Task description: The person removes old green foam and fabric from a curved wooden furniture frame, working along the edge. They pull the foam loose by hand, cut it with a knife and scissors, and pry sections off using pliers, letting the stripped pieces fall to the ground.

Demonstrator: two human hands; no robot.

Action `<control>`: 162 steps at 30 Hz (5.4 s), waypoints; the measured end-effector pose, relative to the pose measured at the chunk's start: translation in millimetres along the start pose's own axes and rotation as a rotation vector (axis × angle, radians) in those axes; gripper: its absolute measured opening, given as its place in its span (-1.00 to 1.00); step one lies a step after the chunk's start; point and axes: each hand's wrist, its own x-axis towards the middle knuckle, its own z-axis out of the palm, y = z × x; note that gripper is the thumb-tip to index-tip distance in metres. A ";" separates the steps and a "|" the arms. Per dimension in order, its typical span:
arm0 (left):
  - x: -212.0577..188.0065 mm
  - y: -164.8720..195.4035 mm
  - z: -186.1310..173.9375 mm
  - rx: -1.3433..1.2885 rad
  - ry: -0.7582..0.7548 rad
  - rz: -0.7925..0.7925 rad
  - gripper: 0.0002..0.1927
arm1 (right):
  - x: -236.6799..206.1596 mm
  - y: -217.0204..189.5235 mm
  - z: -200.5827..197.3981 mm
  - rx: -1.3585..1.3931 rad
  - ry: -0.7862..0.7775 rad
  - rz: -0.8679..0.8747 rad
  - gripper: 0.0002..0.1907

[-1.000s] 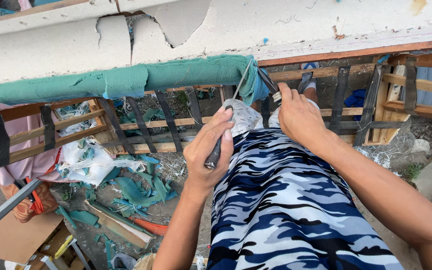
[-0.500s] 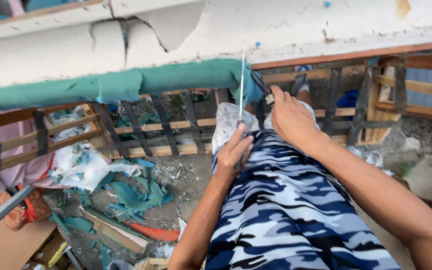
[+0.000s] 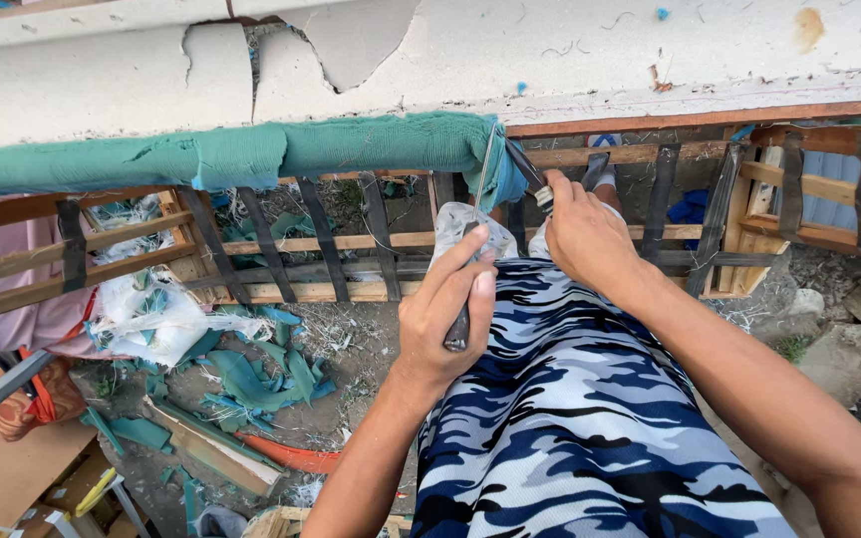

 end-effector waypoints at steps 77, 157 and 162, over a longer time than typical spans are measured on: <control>31.8 30.9 -8.4 0.597 0.171 0.185 -0.89 | 28.1 -15.2 -31.5 -0.239 -0.041 0.055 -0.48; 59.8 -162.0 66.7 0.445 -0.010 0.294 -0.44 | -4.0 -12.7 -103.4 0.832 -0.496 0.624 -0.41; 59.3 -164.6 67.0 0.438 -0.008 0.302 -0.39 | -1.1 -12.3 -114.6 0.985 -0.519 0.739 -0.42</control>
